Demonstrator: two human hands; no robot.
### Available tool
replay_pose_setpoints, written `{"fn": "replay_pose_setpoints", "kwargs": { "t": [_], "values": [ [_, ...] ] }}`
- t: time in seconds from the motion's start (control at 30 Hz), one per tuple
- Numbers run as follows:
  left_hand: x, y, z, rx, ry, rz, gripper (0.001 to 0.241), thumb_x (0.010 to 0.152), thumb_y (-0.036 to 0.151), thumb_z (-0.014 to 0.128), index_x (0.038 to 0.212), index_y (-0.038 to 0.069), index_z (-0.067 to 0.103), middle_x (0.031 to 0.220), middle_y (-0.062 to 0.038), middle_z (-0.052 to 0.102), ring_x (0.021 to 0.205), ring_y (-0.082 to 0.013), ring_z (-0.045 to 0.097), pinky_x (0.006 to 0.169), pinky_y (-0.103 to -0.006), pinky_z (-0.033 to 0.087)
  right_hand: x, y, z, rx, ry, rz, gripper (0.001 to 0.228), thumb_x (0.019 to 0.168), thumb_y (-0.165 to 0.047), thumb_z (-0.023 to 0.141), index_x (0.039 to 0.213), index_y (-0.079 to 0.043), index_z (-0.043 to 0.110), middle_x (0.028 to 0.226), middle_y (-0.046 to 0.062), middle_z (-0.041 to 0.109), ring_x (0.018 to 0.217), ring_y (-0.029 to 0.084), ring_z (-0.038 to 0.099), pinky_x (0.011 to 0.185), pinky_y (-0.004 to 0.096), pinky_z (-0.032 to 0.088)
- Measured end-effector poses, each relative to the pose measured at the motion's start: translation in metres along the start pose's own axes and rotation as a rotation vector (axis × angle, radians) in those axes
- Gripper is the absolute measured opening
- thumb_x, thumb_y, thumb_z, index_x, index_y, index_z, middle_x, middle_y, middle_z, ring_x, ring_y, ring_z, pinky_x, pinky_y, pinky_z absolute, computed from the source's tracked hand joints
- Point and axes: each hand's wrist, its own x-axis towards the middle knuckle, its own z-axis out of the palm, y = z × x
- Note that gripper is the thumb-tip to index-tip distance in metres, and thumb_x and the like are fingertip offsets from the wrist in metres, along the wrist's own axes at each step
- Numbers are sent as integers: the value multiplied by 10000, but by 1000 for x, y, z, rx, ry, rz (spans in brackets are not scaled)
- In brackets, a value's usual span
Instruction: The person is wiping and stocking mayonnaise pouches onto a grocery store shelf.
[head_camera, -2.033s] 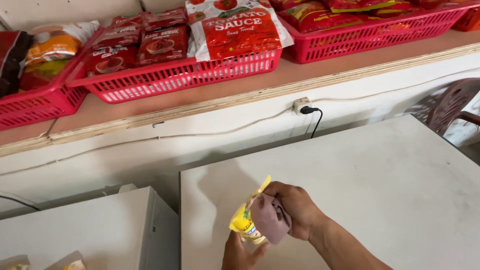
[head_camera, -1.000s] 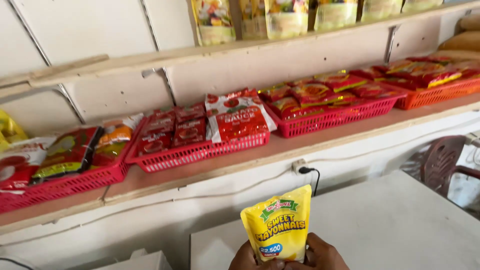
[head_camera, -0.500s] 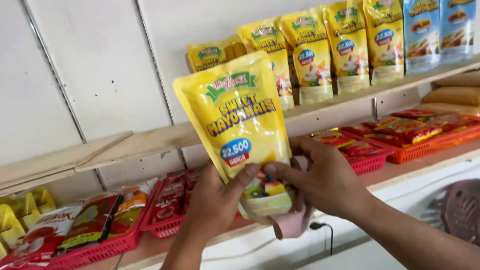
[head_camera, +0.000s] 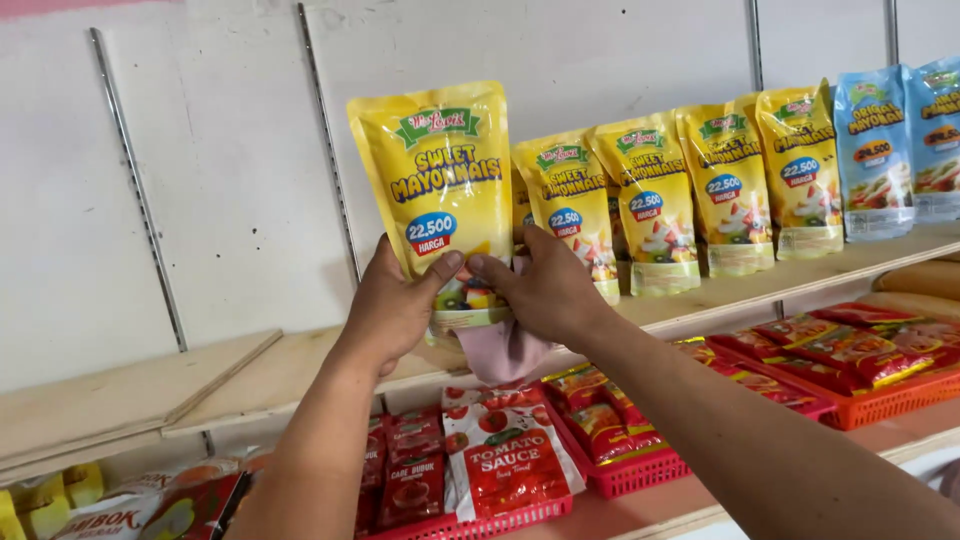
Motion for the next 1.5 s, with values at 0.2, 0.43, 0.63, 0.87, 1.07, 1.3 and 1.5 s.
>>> {"fn": "replay_pose_setpoints", "kwargs": {
  "t": [0.2, 0.43, 0.63, 0.87, 1.07, 1.3, 1.5],
  "values": [
    [46, -34, -7, 127, 30, -193, 455, 908, 173, 724, 1287, 59, 499, 1198, -69, 725, 1070, -145, 705, 917, -323, 567, 51, 37, 35, 315, -156, 89, 382, 911, -289, 701, 1149, -11, 594, 996, 77, 799, 888, 129, 785, 754, 309, 630],
    [85, -70, -8, 66, 26, -261, 419, 889, 120, 726, 1247, 22, 530, 1140, -120, 741, 1002, -206, 738, 830, -354, 603, 90, 49, 52, 184, -194, 266, 351, 928, -268, 699, 1167, -15, 661, 990, 122, 787, 844, 188, 754, 717, 344, 601],
    [102, -88, -3, 192, 3, -369, 324, 903, 94, 722, 1209, 18, 648, 1089, -117, 765, 954, -214, 734, 801, -378, 576, 120, 98, 71, 7, -162, 234, 347, 940, -236, 709, 1175, 16, 670, 975, 133, 769, 841, 195, 738, 744, 335, 578],
    [118, -113, 9, 203, -30, -277, 400, 859, 35, 729, 1247, 39, 631, 1122, -101, 764, 1004, -208, 731, 855, -350, 560, 128, 129, 85, 255, -101, 273, 287, 922, -153, 630, 1156, 10, 661, 969, 161, 772, 833, 246, 768, 733, 377, 626],
    [121, -127, 9, 275, -57, -264, 496, 843, 163, 745, 1301, 19, 621, 1151, -120, 767, 1036, -221, 736, 871, -351, 559, 118, 114, 84, -319, 54, 299, 402, 908, -366, 698, 1143, -41, 690, 1054, 235, 734, 983, 394, 700, 860, 474, 550],
    [99, -81, 15, 703, -159, -744, 1079, 736, 475, 881, 1418, -139, 314, 1189, -276, 733, 1075, -359, 771, 901, -437, 599, 88, 101, 71, -671, -100, 83, 368, 943, -360, 638, 989, -9, 737, 1082, 254, 718, 1036, 400, 701, 875, 483, 568],
    [105, -115, 22, 855, -137, -583, 956, 759, 474, 877, 1378, -74, 399, 1248, -271, 674, 1169, -384, 681, 964, -411, 564, 68, 98, 58, -658, -473, 129, 715, 820, -512, 772, 1214, 39, 543, 1144, 249, 695, 1108, 404, 667, 945, 482, 530]
  ]
}}
